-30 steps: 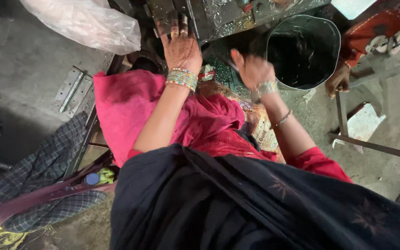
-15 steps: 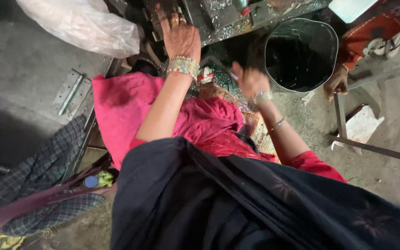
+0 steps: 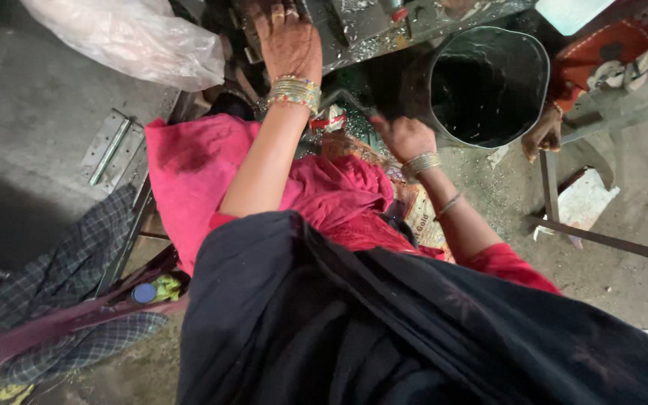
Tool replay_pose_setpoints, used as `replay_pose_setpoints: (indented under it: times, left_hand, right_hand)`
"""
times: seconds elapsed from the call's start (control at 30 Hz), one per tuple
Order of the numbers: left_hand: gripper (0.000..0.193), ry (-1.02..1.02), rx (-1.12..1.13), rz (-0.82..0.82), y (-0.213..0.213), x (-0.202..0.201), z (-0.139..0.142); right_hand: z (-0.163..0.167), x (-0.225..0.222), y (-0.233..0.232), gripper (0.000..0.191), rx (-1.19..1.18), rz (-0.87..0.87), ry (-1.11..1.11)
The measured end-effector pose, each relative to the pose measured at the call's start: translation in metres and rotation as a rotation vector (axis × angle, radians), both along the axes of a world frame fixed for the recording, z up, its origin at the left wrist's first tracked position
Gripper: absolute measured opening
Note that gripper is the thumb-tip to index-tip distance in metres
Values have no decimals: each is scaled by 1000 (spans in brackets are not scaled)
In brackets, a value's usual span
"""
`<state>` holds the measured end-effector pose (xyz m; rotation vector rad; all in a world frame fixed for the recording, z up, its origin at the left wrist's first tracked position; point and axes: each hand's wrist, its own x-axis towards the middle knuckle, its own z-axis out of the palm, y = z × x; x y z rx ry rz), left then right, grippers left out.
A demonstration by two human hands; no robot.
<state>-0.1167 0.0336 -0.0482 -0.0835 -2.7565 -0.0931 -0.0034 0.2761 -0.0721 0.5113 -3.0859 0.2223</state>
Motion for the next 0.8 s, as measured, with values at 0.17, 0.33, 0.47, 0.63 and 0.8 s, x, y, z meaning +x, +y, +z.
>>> replay_pose_setpoints:
  times: [0.17,0.33,0.47,0.63,0.8]
  left_hand:
    - [30,-19,-5,17,-6,9,-9]
    - [37,-50,101,6,-12,0,-22]
    - [35,-57,118,18,-8,-3,-19]
    - [32,-231,36,31,-12,4,-1]
    - [34,-46,-27,1,-17,2,-3]
  right_hand:
    - [-10,-1,-3,54,25,-95,95]
    - [-5,-18,1,66,30,-145,15]
    - [6,-2,-13,65,48,-187,-192]
    - [26,-8,-16,73,167,-115,-167]
    - [25,-10,-12,77,-53,-183,-206]
